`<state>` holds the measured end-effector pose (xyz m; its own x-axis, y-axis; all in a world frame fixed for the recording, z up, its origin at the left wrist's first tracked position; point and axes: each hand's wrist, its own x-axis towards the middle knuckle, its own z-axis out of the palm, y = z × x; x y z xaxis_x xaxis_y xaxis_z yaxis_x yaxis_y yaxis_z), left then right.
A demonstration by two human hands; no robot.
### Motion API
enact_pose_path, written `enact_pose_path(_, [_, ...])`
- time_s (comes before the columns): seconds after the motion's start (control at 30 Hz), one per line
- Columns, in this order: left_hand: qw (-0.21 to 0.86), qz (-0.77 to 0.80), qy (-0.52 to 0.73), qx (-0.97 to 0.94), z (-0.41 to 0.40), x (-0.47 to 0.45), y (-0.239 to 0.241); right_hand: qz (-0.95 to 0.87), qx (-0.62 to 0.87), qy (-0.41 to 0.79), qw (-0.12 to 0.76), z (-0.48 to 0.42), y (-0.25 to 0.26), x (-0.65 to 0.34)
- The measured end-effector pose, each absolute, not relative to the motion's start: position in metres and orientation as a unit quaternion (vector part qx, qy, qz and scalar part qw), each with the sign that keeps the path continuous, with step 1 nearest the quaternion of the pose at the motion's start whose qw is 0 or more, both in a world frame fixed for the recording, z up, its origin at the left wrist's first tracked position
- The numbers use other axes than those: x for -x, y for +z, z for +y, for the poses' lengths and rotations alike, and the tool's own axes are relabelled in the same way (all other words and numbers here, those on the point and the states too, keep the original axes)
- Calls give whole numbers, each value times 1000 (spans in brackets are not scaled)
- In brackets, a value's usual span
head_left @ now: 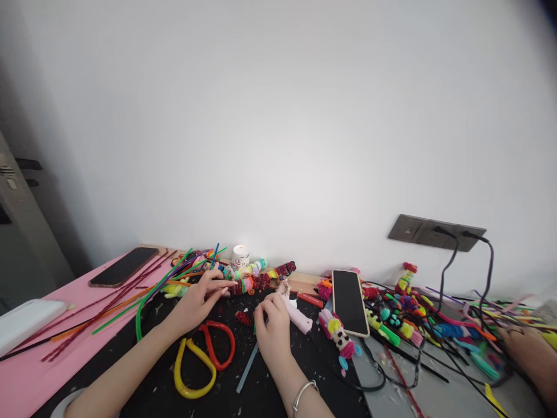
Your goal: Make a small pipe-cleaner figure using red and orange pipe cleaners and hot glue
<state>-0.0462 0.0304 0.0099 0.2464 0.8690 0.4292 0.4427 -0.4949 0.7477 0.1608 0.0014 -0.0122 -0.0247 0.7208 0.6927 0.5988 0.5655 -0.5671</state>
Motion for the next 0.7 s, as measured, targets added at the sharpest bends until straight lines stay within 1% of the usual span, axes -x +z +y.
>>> enact_pose_path(0.07, [215,430,406,-777,30,43,12,-712,465,64,522,1,-12,-161])
enact_pose_path(0.17, [196,434,372,-797,28,40,15,-708,466,75,524,1,-11,-161])
enact_pose_path(0.37, [101,516,373,-765,34,53,16,-707,458,88,531,1,-11,-163])
enact_pose_path(0.47, [21,575,331,-747,41,70,17,-706,452,93,537,1,-10,-164])
enact_pose_path(0.7, [-10,603,272,-750,44,91,16,-704,446,103,542,1,-9,-163])
